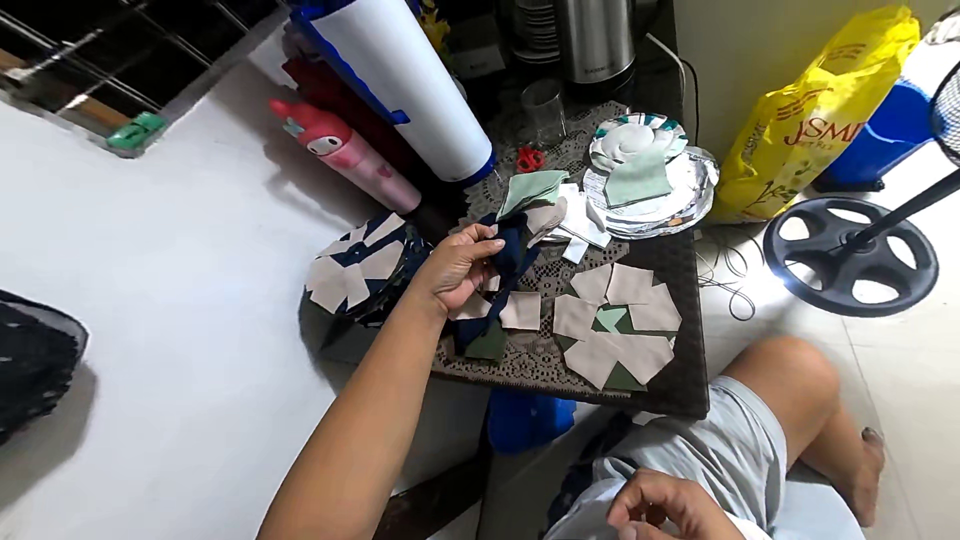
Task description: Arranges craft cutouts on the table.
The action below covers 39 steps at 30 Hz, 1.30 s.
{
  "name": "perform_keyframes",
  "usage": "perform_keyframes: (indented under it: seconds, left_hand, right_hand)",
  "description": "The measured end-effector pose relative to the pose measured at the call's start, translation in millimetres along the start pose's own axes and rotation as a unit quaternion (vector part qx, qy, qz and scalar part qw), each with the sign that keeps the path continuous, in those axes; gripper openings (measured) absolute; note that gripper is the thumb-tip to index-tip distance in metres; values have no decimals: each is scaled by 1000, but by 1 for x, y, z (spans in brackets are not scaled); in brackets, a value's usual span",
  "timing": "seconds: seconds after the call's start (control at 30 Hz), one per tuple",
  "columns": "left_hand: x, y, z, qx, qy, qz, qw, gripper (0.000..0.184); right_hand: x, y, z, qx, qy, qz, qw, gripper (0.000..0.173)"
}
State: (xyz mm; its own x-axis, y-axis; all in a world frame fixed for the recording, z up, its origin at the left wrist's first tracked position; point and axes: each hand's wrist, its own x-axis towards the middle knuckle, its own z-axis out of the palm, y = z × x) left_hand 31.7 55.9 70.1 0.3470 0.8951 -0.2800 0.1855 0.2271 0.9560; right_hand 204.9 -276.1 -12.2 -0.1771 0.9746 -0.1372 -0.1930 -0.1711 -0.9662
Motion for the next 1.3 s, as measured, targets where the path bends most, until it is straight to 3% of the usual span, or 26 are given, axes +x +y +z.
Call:
perform_keyframes:
  seconds: [0.13, 0.2, 0.27, 0.33, 0.4, 0.5, 0.63, 0.77, 0.87, 0.97, 1.03, 1.13, 1.2, 1.3]
  left_hand:
    - [-25, -3, 13, 33, -92, -2, 995, 16]
    - [-48, -9, 25, 59, -168, 15, 984, 15]
    - [-78, -19, 42, 94, -255, 59, 961, 14]
    - [-104, -31, 57, 115, -300, 110, 941, 10]
    - [-120, -44, 67, 156, -285, 147, 934, 8]
    - [-127, -53, 71, 249, -249, 150, 924, 11]
    - [-121, -64, 69, 258, -270, 80, 924, 10]
    - [-122, -78, 78, 18, -231, 32, 972, 12]
    - [-129, -82, 95, -141, -168, -32, 975, 14]
    - [-135, -81, 109, -211, -124, -82, 966, 14]
    - [-136, -83, 116, -200, -110, -57, 972, 14]
    - [-133, -90, 115, -146, -130, 54, 979, 15]
    - [-129, -90, 112, -104, -161, 131, 973, 18]
    - [-126, -86, 110, -16, -197, 224, 954, 20]
  right_hand:
    - [16, -15, -2, -91, 114, -76, 986, 15]
    - [32, -23, -7, -99, 178, -123, 971, 29]
    - [46, -33, -14, -37, 157, -138, 977, 57]
    - [53, -35, -14, 51, 98, -132, 985, 68]
    - [53, -29, -8, 102, 96, -81, 987, 48]
    - [47, -20, -1, 85, 168, 11, 982, 6]
    - [40, -14, -1, 28, 236, -10, 971, 6]
    - [35, -7, 4, -2, 278, -53, 959, 5]
    - [35, -5, 9, -13, 278, -66, 958, 6]
    - [35, 0, 12, -51, 254, -75, 963, 16]
    - [34, 5, 10, -117, 232, -75, 963, 29]
    - [30, 3, 3, -166, 255, -93, 948, 44]
    - [30, 0, -5, -119, 278, -111, 947, 44]
    - [31, -12, -16, 29, 242, -94, 965, 34]
